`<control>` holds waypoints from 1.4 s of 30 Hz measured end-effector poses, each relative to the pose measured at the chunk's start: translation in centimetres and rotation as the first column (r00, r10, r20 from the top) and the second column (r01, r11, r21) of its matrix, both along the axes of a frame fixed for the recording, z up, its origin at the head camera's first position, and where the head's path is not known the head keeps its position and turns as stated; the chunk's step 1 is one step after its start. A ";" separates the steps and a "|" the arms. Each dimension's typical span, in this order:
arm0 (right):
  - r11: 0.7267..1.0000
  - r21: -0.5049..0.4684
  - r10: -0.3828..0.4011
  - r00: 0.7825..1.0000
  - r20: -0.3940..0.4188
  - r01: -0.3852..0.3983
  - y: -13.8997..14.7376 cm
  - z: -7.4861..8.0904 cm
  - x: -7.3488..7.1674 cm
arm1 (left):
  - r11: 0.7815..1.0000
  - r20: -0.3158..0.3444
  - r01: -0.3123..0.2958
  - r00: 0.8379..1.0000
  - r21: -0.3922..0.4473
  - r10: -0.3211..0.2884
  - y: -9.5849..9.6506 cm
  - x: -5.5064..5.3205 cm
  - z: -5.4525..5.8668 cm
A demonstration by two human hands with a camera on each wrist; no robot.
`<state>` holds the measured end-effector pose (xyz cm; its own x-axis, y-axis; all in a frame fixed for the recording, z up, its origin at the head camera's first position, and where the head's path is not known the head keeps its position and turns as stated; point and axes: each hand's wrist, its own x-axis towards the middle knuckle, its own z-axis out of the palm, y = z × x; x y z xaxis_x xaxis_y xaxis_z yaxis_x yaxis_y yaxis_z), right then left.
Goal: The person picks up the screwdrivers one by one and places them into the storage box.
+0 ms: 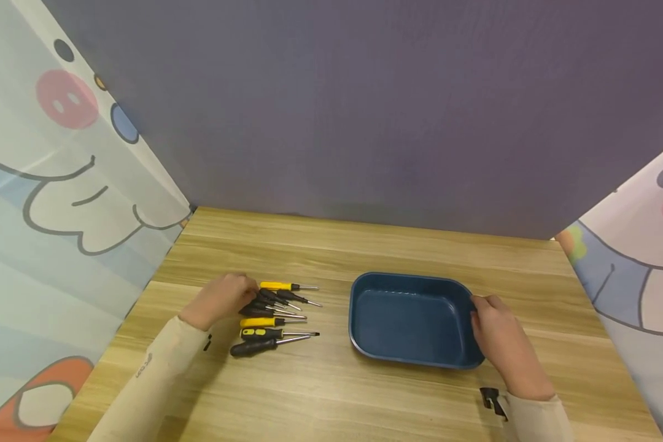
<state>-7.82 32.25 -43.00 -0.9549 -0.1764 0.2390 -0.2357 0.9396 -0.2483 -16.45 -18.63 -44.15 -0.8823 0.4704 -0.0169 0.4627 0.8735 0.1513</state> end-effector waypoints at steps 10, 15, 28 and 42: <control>1.000 -0.008 0.010 0.999 -0.043 -0.010 0.0 0.1 0.1 | 1.000 -0.082 0.010 0.997 0.003 -0.010 1.7 -1.3 0.0; 1.000 0.000 0.023 0.997 -0.076 -0.023 -0.1 0.1 0.1 | 0.999 -0.038 0.049 0.998 0.006 -0.048 2.4 -1.9 -0.2; 1.000 -0.002 0.019 0.996 -0.084 -0.020 -0.2 -0.1 0.1 | 0.994 0.021 0.109 0.994 -0.019 -0.108 3.4 -2.7 -0.4; 1.000 -0.009 -0.003 1.000 0.014 0.003 -0.1 0.0 0.0 | 0.984 -0.057 0.177 0.983 0.009 -0.177 5.1 -2.9 1.8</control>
